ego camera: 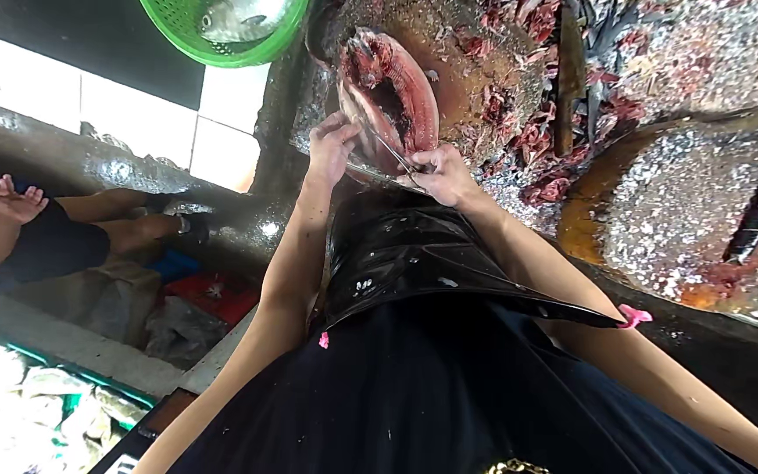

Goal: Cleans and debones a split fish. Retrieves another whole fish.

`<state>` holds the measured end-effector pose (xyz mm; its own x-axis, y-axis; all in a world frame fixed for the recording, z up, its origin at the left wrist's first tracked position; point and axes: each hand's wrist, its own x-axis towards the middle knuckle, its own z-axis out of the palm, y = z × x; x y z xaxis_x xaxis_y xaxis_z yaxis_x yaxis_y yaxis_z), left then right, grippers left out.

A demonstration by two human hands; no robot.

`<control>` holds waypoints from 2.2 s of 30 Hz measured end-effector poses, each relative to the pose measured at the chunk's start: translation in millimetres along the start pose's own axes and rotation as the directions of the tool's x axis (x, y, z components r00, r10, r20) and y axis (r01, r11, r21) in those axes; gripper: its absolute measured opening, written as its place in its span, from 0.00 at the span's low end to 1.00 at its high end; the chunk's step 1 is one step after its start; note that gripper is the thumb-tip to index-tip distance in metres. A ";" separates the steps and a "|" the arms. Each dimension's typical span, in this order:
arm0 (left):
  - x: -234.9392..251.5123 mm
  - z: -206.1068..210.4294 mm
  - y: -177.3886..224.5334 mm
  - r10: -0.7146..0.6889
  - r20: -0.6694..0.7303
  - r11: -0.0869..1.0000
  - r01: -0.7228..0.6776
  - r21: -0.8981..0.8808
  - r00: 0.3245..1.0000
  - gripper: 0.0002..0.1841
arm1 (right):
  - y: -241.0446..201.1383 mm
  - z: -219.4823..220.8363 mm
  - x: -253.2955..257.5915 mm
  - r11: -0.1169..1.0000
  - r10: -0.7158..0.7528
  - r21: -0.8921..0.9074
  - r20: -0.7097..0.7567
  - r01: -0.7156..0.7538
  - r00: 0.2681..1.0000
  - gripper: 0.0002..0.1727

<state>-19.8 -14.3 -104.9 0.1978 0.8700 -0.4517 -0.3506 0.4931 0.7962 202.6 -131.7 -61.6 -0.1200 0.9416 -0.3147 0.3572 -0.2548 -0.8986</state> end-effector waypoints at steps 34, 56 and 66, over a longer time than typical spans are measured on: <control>-69.7 50.7 -60.7 -0.186 -0.045 0.981 0.183 -0.058 0.982 0.05 | 26.1 -69.3 -93.7 0.977 -0.018 -0.210 0.131 0.045 0.991 0.19; -66.7 61.7 -67.6 -0.231 -0.037 0.969 0.233 0.084 0.972 0.02 | 30.2 -64.3 -79.6 0.794 -0.041 -0.585 0.218 0.164 0.975 0.25; -63.8 61.3 -67.6 -0.142 -0.053 0.981 0.148 0.127 0.988 0.07 | 32.2 -85.9 -91.0 0.737 -0.043 -0.635 0.300 0.233 0.953 0.26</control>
<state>47.4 -103.1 -105.3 0.1971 0.7899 -0.5808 -0.1981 0.6122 0.7655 304.6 -206.6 -35.7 -0.4077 0.8423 -0.3526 0.8231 0.1719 -0.5413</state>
